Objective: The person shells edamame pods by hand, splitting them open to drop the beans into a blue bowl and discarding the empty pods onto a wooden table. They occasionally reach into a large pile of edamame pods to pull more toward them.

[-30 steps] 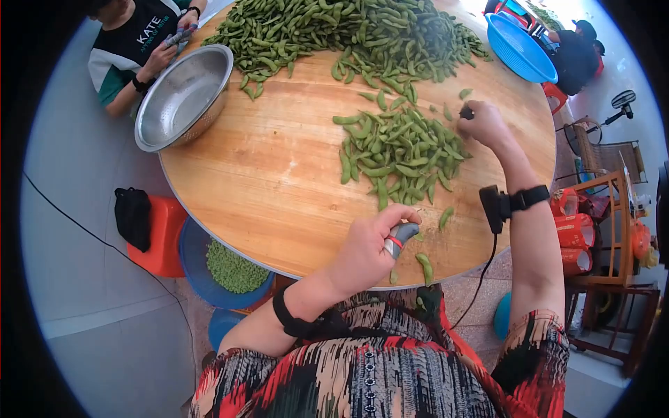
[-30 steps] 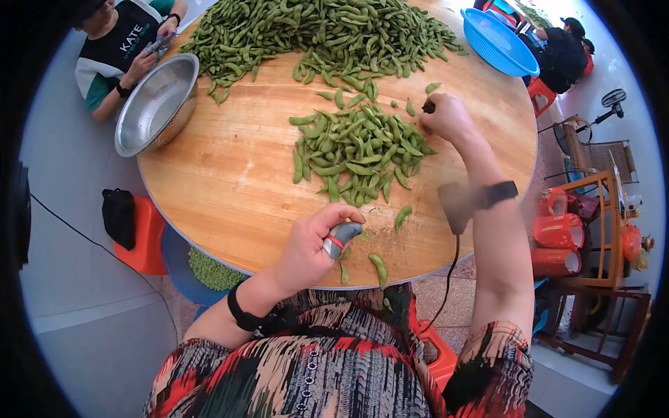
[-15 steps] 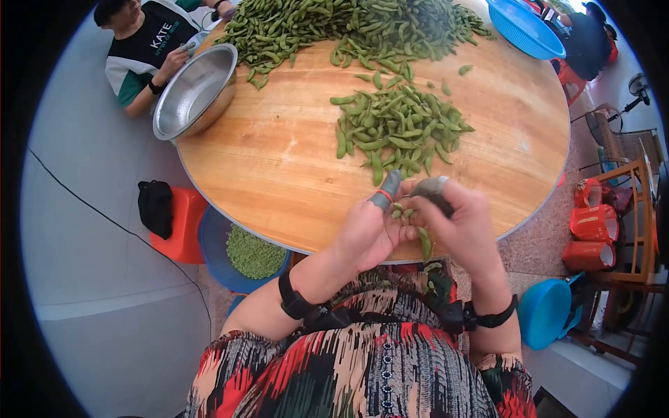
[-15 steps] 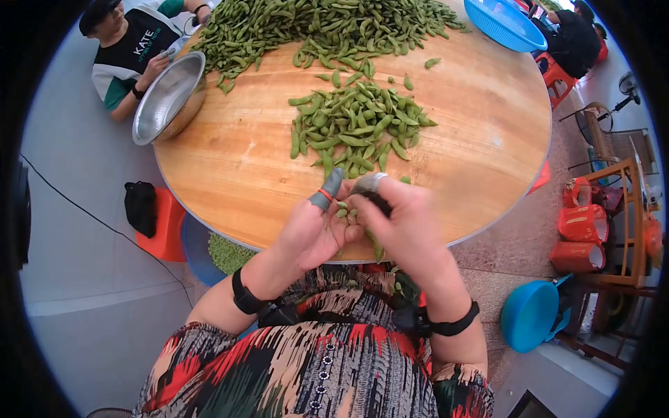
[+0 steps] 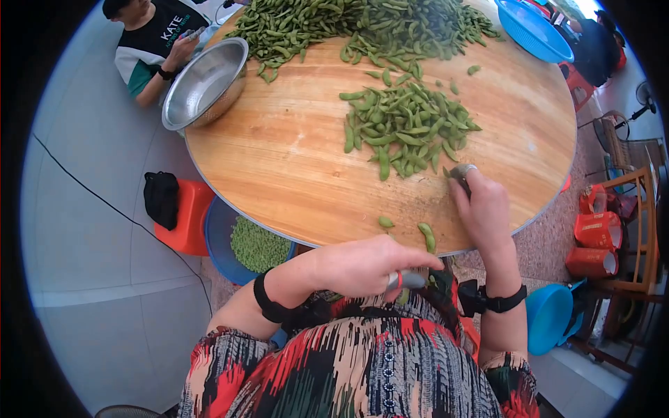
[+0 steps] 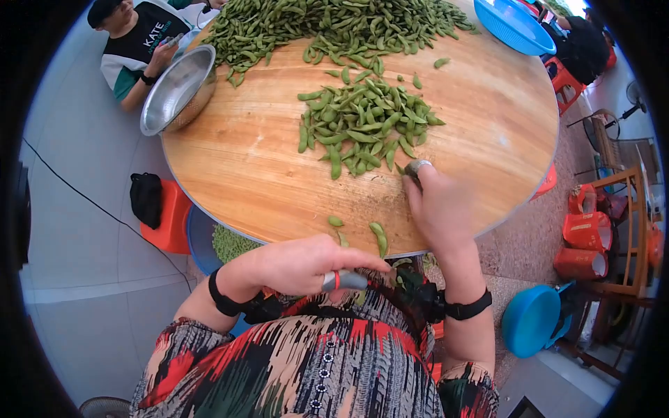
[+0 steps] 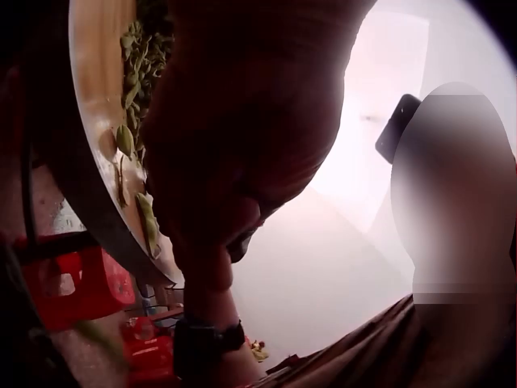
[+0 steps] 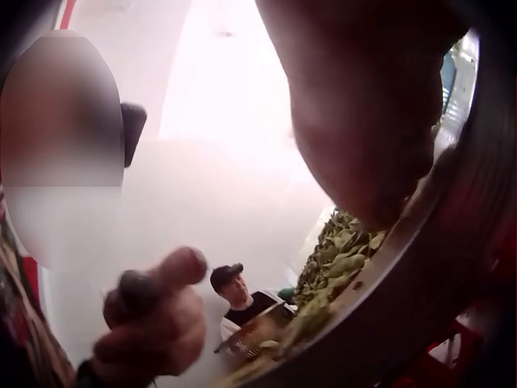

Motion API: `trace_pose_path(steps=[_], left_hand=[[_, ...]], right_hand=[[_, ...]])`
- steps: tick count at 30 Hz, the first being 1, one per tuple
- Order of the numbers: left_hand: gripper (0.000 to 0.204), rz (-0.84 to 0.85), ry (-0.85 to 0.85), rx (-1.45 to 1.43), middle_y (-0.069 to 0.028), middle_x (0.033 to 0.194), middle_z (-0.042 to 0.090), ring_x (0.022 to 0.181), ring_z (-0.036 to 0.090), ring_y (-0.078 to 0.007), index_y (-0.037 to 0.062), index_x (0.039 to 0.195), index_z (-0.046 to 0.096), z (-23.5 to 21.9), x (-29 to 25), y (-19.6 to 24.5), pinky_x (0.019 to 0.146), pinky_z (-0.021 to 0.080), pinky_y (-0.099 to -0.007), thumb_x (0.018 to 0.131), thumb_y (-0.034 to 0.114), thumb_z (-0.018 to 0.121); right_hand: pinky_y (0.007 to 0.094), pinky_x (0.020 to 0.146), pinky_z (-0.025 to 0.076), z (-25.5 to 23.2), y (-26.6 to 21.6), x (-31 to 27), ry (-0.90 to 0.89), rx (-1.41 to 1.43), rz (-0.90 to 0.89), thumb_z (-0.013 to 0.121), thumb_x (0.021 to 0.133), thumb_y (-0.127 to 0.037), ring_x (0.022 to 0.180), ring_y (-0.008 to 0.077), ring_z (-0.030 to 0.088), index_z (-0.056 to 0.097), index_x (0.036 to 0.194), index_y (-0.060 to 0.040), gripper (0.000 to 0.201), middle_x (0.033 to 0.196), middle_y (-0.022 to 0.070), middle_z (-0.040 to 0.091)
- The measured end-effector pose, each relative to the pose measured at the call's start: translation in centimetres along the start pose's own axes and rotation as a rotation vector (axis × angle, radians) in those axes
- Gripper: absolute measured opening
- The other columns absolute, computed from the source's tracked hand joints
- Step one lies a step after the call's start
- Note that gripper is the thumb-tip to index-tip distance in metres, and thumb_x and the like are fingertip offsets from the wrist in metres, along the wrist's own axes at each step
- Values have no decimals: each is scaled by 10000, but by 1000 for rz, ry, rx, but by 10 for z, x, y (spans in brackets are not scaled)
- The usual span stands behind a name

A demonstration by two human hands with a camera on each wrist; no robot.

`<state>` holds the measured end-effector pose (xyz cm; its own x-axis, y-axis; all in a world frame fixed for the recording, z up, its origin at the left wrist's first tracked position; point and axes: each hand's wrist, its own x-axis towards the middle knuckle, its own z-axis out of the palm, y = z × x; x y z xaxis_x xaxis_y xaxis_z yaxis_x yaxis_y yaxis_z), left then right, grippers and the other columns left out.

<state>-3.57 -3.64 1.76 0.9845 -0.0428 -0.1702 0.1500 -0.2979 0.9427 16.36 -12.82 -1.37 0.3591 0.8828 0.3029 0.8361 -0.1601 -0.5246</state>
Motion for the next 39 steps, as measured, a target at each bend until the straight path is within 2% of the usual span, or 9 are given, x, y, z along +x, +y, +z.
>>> trace_pose_path(steps=[2,4,7,13,22,31,34,36,39], left_hand=[[402,-181,101,-331,14,747,569,618,529,-44,91,1265,447,-5,2,2,537,416,-208,880,158,538],[382,-100,285,-592,24,790,561,659,519,-33,79,1234,480,-7,8,-9,548,402,-184,873,173,561],[333,33,413,-1090,31,879,559,726,486,-14,53,1158,552,-9,16,-21,560,363,-144,851,173,601],[211,215,541,-1271,17,878,580,658,467,-9,69,1021,591,-4,28,-30,517,328,-144,824,133,631],[152,153,798,-840,13,801,583,704,541,-42,43,929,583,-1,34,-31,616,436,-164,813,121,643],[132,240,408,-1176,-12,881,584,800,564,-82,23,941,584,-6,26,-37,683,463,-190,839,106,598],[166,219,562,-883,4,862,561,784,542,-63,22,945,572,-4,29,-33,667,450,-179,822,117,631],[206,46,662,-636,26,831,536,752,511,-37,25,946,562,-4,29,-29,637,426,-165,799,125,667],[230,81,718,-655,42,815,523,740,486,-14,35,952,576,-7,29,-25,612,404,-154,777,126,695]], right_hand=[[305,460,403,-1,-3,-1,28,100,6,572,819,-138,505,231,540,553,873,-41,113,616,126,559],[215,381,312,-12,-16,-7,-369,1367,659,554,849,-132,425,92,420,540,907,-53,99,582,12,486],[153,366,212,0,-27,-11,-641,1869,746,543,863,-123,438,2,309,525,936,-70,92,605,-64,408],[162,429,252,-7,-56,-14,-476,1446,595,431,937,-202,485,21,342,502,895,-63,161,660,-16,485],[168,439,262,0,-50,-15,-468,1299,553,410,942,-153,495,25,342,498,929,-43,141,682,-12,487],[157,406,247,-1,-50,-15,-614,1802,766,440,932,-152,460,3,323,523,968,-32,150,647,-23,491],[152,411,257,11,-46,-17,-463,1356,654,481,916,-157,470,-5,351,547,955,-25,153,627,-30,496],[150,415,259,18,-44,-18,-217,806,240,518,899,-161,480,-7,369,571,896,-37,135,611,-40,499],[168,421,276,6,-52,-10,-262,1016,496,515,900,-149,474,7,372,577,875,-35,133,611,-43,499]])
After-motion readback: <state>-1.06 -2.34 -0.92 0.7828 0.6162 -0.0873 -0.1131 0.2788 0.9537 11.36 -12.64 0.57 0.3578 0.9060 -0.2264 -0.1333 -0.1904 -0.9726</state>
